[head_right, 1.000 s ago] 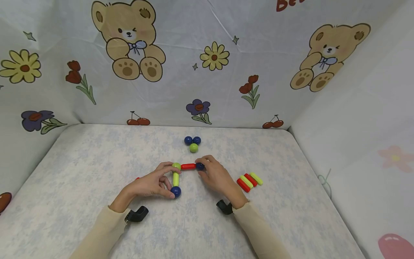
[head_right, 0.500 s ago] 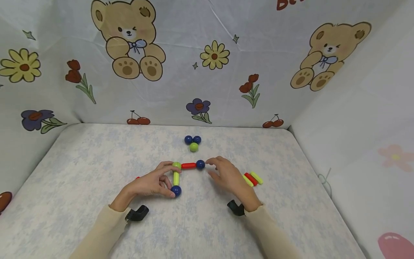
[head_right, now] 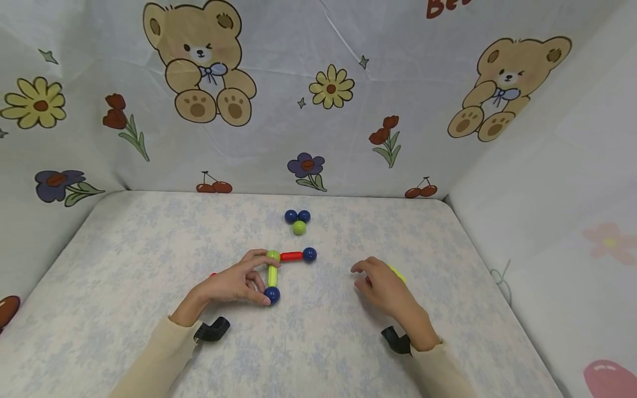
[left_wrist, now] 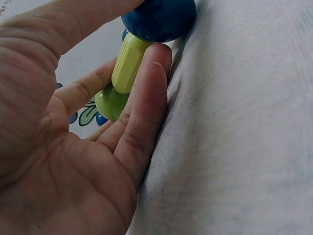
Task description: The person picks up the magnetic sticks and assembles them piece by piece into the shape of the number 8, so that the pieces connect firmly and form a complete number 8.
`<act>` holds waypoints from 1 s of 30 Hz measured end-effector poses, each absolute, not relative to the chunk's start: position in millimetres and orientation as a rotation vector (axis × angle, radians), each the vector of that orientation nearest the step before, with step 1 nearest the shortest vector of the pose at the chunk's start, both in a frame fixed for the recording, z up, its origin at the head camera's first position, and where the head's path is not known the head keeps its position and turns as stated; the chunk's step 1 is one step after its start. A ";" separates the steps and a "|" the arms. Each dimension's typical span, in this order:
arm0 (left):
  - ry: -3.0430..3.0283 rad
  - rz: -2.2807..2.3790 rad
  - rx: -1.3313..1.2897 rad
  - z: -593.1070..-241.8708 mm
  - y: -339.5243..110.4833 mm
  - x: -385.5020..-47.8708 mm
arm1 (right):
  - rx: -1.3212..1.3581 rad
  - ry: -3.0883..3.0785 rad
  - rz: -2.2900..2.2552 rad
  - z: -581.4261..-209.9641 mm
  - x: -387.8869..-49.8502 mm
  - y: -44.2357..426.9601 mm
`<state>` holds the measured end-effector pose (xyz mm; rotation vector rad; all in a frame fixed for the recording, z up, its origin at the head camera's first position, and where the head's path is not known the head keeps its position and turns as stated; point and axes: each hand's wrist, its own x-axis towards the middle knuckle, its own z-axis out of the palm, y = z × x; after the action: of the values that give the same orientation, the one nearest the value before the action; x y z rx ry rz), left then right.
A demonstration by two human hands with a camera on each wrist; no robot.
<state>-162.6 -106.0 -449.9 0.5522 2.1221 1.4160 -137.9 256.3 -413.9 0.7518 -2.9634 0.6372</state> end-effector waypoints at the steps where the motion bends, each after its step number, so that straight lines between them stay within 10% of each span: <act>1: 2.121 1.419 0.552 -449.7 -105.9 -162.6 | 0.740 -2.964 0.627 -414.2 -137.2 259.1; 30: 2.124 1.418 0.525 -450.6 -105.7 -161.8 | 0.722 -3.142 0.781 -411.7 -141.0 274.0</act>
<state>-161.8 -105.7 -450.6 0.5249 2.1239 1.4176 -141.0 274.0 -411.7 0.7225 -3.1420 0.7810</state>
